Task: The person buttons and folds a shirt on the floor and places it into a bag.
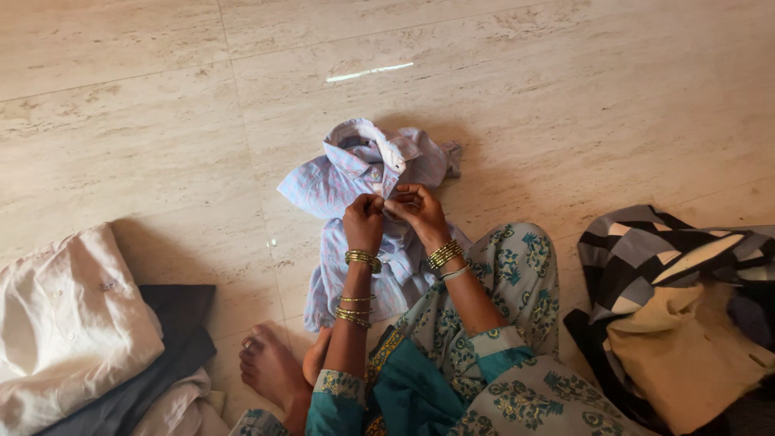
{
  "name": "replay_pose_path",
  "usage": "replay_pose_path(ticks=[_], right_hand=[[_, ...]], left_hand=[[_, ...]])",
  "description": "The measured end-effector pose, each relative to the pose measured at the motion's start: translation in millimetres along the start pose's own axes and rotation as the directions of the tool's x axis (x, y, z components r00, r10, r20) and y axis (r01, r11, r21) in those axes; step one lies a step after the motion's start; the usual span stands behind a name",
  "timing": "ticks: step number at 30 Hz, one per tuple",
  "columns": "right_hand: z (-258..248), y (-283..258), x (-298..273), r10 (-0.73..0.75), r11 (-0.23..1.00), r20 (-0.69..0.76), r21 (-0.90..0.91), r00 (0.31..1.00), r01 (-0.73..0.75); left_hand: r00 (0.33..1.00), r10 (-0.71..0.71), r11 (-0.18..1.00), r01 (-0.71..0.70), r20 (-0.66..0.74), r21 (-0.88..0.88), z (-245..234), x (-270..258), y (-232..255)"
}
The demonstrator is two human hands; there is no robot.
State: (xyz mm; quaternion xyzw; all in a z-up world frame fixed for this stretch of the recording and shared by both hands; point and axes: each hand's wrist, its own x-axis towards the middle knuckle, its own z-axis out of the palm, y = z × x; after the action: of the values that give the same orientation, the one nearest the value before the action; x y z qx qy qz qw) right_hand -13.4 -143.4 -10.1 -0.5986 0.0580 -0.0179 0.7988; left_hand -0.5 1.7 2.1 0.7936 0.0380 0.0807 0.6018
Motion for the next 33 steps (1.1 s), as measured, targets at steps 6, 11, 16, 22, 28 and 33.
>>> replay_pose_path(ticks=[6,11,16,22,28,33], right_hand=[[-3.9,-2.2,-3.1,0.082,0.996,0.04,0.039,0.996,-0.084],[-4.1,-5.0,-3.2,0.145,0.989,-0.044,0.04,0.988,-0.143],[-10.1,9.5,9.0,0.238,0.971,-0.165,0.023,0.957,-0.238],[-28.8,25.8,12.9,0.059,0.989,-0.011,-0.134,0.998,-0.06],[-41.0,3.2,6.4,0.114,0.869,0.096,-0.492,0.989,-0.053],[-36.9,-24.1,-2.2,0.412,0.676,0.264,-0.73,0.872,-0.098]], left_hand=[[0.981,-0.107,0.962,0.144,0.163,-0.234,-0.7,5.4,-21.9],[0.967,-0.149,0.949,0.199,0.208,-0.244,-0.6,5.6,-26.9],[0.95,-0.151,0.988,0.156,0.272,0.002,-0.4,2.3,-22.6],[0.909,-0.041,0.979,-0.046,0.414,0.198,-2.0,-2.4,-23.6],[0.996,0.09,0.94,-0.087,0.006,0.331,-22.3,1.8,11.7],[0.833,0.53,0.664,-0.291,-0.16,0.689,-47.6,59.0,-4.9]])
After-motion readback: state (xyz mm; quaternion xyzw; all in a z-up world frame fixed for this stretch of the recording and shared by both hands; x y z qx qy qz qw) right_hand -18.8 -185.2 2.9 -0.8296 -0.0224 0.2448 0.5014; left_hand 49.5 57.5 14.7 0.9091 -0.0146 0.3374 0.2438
